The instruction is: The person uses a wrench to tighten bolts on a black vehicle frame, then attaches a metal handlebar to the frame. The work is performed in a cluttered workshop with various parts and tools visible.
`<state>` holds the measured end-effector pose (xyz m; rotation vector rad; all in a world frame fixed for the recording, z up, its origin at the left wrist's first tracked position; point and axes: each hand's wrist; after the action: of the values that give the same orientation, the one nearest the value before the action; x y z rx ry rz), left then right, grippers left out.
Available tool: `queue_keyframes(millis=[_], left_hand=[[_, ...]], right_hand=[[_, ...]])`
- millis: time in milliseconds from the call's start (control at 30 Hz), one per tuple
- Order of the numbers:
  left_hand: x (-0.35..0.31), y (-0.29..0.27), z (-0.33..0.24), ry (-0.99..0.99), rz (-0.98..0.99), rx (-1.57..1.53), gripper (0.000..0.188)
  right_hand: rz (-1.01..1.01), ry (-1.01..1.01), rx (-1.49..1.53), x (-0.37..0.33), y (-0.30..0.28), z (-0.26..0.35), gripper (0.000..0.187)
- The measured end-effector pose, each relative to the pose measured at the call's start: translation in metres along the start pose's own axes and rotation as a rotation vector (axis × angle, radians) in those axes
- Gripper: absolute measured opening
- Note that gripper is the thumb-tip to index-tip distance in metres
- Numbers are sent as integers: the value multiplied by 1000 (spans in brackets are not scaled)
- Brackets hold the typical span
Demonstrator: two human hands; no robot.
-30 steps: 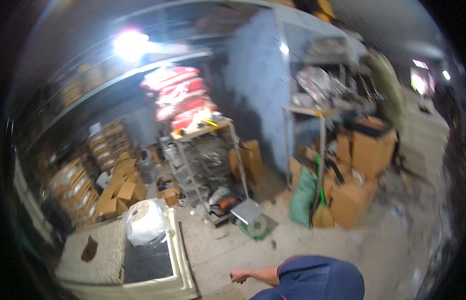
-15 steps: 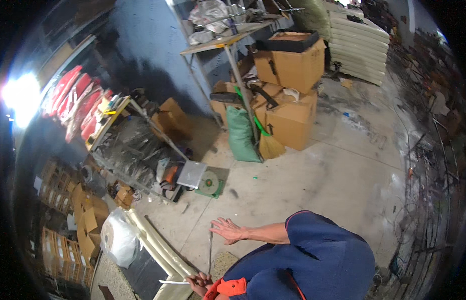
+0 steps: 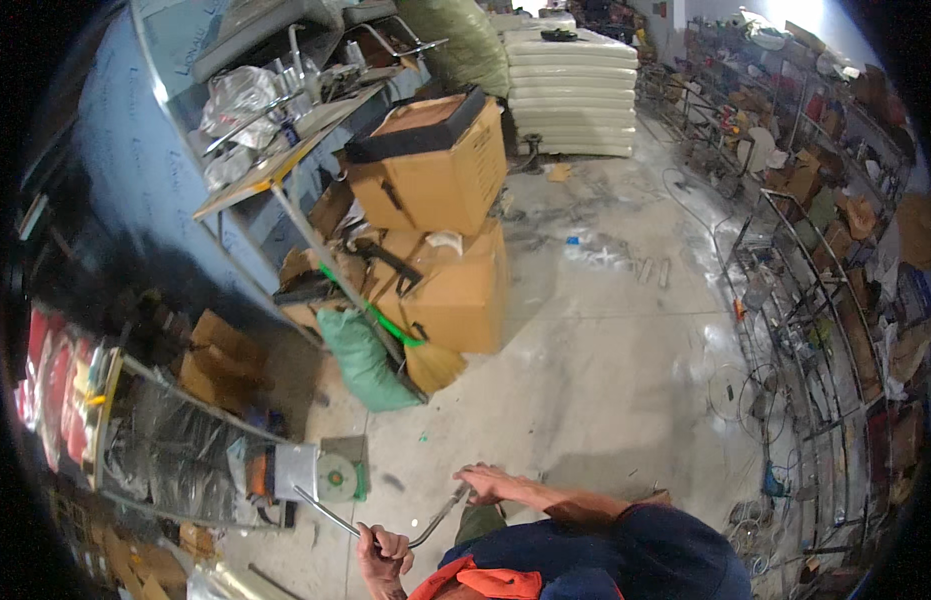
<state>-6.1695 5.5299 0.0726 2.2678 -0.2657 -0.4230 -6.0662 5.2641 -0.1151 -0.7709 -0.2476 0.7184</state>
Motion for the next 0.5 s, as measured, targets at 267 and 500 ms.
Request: queue_keyframes(millis=[267, 500], left_hand=[[282, 73, -71, -341, 406, 212, 69], [558, 233, -128, -105, 226, 995, 42]], right_hand=[[-40, 175, 354, 64, -137, -155, 33], [-669, 507, 127, 67, -367, -231, 32]])
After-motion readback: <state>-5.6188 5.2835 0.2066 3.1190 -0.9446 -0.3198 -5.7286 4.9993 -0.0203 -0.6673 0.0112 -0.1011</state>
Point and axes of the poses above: each hand's wrist, its own x-axis towards the middle knuckle, its own y-axis out of the palm, z = x × y, and after that the axes turned 3 degrees about -y, right-handed
